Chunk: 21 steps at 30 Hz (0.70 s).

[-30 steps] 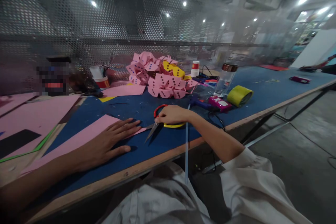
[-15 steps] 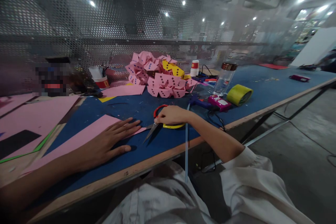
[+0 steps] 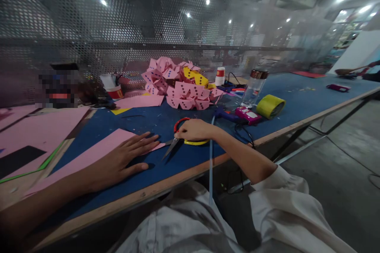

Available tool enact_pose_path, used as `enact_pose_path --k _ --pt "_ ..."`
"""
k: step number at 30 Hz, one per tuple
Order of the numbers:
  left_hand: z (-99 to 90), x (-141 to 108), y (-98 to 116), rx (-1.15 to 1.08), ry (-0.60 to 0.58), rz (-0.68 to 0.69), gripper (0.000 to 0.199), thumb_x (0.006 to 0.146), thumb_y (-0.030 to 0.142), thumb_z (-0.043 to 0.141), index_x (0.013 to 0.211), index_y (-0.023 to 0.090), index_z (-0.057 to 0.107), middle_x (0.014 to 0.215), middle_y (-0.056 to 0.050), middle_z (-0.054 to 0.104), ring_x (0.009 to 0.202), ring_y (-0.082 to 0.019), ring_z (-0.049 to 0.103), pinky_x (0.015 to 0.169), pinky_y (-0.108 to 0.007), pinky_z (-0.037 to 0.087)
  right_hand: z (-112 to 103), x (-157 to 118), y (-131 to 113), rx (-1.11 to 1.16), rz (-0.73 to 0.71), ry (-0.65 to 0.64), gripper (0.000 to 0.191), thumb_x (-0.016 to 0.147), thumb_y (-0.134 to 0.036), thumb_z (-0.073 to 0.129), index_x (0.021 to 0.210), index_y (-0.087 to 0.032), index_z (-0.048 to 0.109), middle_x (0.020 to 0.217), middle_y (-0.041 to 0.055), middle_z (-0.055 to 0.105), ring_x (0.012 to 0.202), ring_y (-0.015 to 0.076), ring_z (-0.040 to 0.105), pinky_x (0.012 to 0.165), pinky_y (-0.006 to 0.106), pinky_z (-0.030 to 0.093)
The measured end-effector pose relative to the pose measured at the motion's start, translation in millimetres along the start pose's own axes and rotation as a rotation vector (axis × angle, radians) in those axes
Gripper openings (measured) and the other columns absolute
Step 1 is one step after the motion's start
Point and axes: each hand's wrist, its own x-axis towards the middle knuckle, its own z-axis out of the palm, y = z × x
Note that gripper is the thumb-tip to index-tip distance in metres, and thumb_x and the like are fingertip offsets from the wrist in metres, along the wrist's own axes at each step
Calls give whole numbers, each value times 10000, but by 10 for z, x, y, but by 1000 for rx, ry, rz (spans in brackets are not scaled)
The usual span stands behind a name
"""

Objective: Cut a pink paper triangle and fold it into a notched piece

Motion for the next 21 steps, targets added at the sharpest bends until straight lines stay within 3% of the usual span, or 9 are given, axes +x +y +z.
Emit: enact_pose_path --k 21 --pt "5 5 3 1 17 8 685 1044 628 505 1662 407 310 1728 22 322 1626 -307 214 1321 -533 239 19 -46 -44 -11 26 5 465 1033 -501 460 950 -180 786 871 60 734 800 183 601 658 265 293"
